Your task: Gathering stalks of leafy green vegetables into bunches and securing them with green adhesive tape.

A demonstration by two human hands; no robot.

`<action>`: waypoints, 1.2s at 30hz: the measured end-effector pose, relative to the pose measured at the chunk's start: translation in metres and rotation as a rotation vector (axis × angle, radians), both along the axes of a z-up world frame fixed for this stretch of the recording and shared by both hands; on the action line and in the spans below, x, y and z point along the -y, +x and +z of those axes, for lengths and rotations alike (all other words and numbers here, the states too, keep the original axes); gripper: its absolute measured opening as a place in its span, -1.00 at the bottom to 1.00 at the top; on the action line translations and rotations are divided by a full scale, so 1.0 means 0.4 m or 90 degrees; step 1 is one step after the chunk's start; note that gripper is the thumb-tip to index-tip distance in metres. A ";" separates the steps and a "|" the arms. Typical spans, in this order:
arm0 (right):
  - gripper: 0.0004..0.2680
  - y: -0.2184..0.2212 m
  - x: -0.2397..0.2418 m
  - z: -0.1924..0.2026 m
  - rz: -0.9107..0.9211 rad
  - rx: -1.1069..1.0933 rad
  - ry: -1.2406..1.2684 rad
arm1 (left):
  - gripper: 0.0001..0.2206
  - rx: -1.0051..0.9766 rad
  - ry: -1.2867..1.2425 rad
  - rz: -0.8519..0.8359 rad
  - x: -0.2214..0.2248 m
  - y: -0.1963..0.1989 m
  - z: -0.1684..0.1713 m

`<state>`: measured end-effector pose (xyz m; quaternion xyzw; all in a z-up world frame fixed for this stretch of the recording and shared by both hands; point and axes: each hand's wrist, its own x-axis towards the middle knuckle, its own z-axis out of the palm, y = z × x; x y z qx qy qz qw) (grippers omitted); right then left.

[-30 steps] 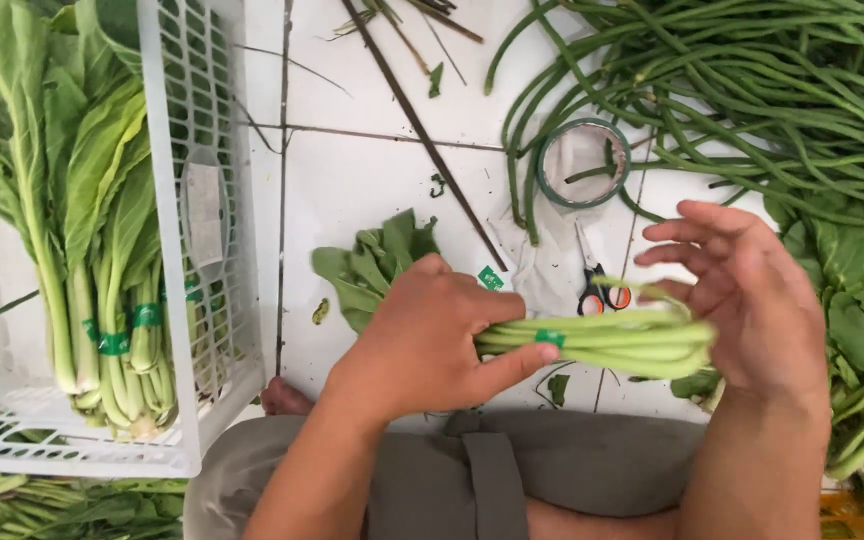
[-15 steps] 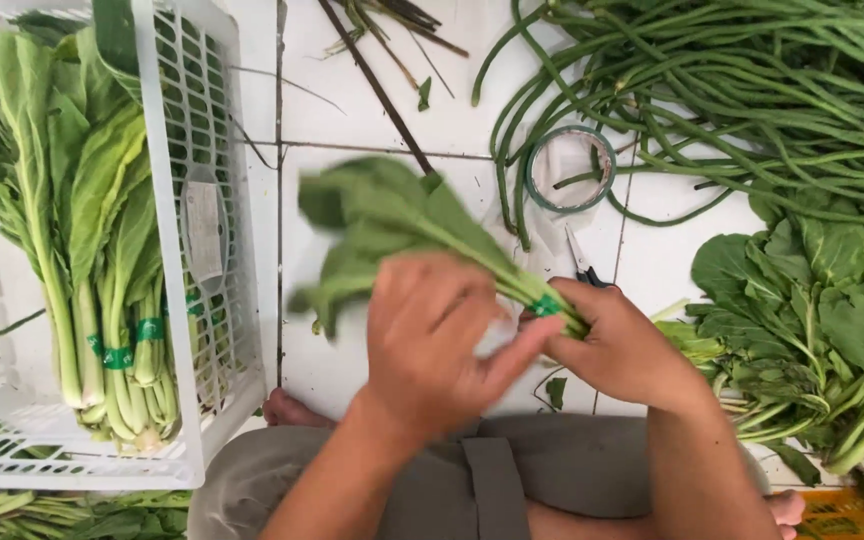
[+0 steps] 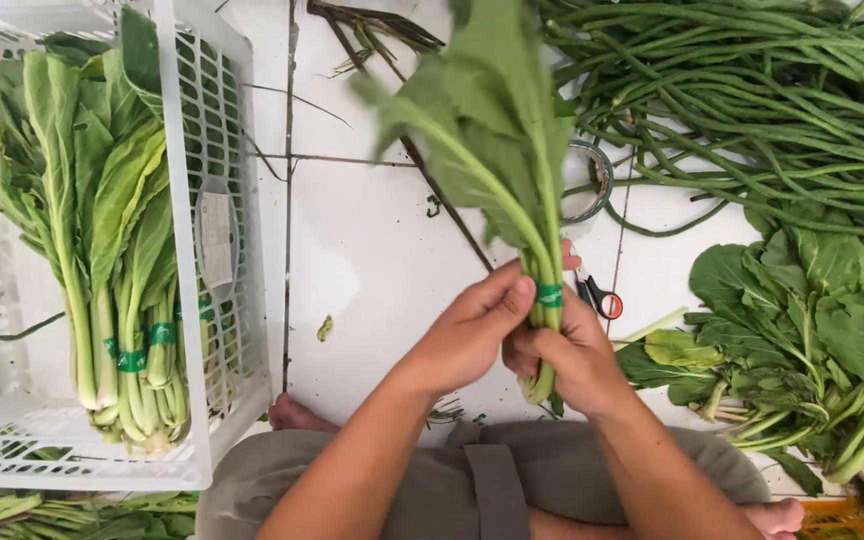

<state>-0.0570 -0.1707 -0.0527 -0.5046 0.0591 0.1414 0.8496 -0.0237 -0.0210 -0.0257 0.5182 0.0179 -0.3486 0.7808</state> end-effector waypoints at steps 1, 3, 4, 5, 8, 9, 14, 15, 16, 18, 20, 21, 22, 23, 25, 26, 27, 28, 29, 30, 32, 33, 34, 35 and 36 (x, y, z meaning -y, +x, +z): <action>-0.86 0.001 -0.004 0.002 0.022 0.012 0.007 | -0.62 0.002 -0.024 0.024 -0.002 0.000 -0.008; -0.87 -0.003 -0.010 -0.005 0.044 0.024 0.014 | -0.62 0.004 -0.048 0.048 -0.007 0.001 -0.024; -0.88 -0.007 -0.012 -0.015 0.044 0.006 0.008 | -0.63 -0.011 -0.061 0.062 -0.010 0.002 -0.032; -0.79 -0.011 -0.014 -0.024 0.044 -0.011 0.002 | -0.63 -0.026 -0.076 0.078 -0.011 0.004 -0.040; -0.54 -0.002 -0.033 -0.023 0.017 -0.121 -0.060 | -0.72 -0.061 -0.007 0.101 -0.012 0.015 -0.050; -0.54 -0.002 -0.039 -0.019 0.019 -0.119 -0.059 | -0.72 -0.058 -0.006 0.104 -0.007 0.009 -0.061; -0.45 0.003 -0.025 -0.007 0.024 -0.387 -0.210 | -0.76 -0.080 -0.099 0.193 -0.014 0.009 -0.016; -0.45 0.035 -0.050 0.055 0.042 -0.381 -0.203 | -0.76 -0.075 -0.089 0.209 -0.009 0.006 -0.030; -0.44 0.065 -0.073 0.118 0.109 -0.416 -0.371 | -0.80 -0.053 -0.110 0.220 -0.004 0.004 -0.044; -0.41 0.081 -0.069 0.148 0.182 -0.434 -0.541 | -0.84 -0.025 -0.126 0.239 -0.003 0.005 -0.047; -0.46 0.055 -0.010 0.082 0.172 -0.190 -0.490 | -0.85 0.012 -0.152 0.246 -0.003 0.011 -0.022; -0.46 0.048 0.009 0.052 0.174 -0.185 -0.491 | -0.85 0.017 -0.153 0.249 -0.001 0.008 -0.042; -0.52 0.041 0.029 0.023 0.150 -0.159 -0.449 | -0.85 0.024 -0.156 0.257 0.002 0.005 -0.061; -0.57 0.038 0.049 -0.005 0.127 -0.130 -0.405 | -0.85 0.033 -0.158 0.266 0.005 0.004 -0.078; -0.62 0.019 0.099 -0.088 0.126 -0.121 -0.389 | -0.85 0.049 -0.165 0.276 0.000 0.010 -0.065; -0.65 0.012 0.120 -0.127 0.121 -0.119 -0.372 | -0.86 0.060 -0.171 0.281 -0.006 0.010 -0.053; -0.65 0.021 0.115 -0.108 0.130 -0.103 -0.366 | -0.86 0.075 -0.165 0.291 -0.016 0.005 -0.066; -0.72 0.029 0.110 -0.085 0.128 -0.064 -0.253 | -0.88 0.037 -0.173 0.289 -0.025 0.000 -0.075; -0.77 0.042 0.103 -0.061 0.123 -0.022 -0.139 | -0.87 0.004 -0.182 0.283 -0.037 0.003 -0.083; -0.77 0.048 0.117 -0.070 0.130 -0.004 -0.131 | -0.87 0.024 -0.176 0.289 -0.063 0.008 -0.058; -0.78 0.052 0.149 -0.095 0.076 -0.018 -0.128 | -0.74 -0.020 -0.196 0.361 -0.108 0.012 -0.012; -0.78 0.054 0.152 -0.084 0.079 -0.007 -0.121 | -0.74 -0.008 -0.191 0.364 -0.145 0.009 0.016; -0.77 0.058 0.154 -0.076 0.062 -0.003 -0.126 | -0.75 0.077 -0.129 0.363 -0.182 0.007 0.041; -0.76 0.055 0.158 -0.069 0.043 -0.003 -0.131 | -0.76 0.158 -0.065 0.360 -0.217 0.000 0.065; -0.76 0.056 0.153 -0.066 0.045 0.005 -0.124 | -0.76 0.167 -0.059 0.361 -0.267 -0.004 0.137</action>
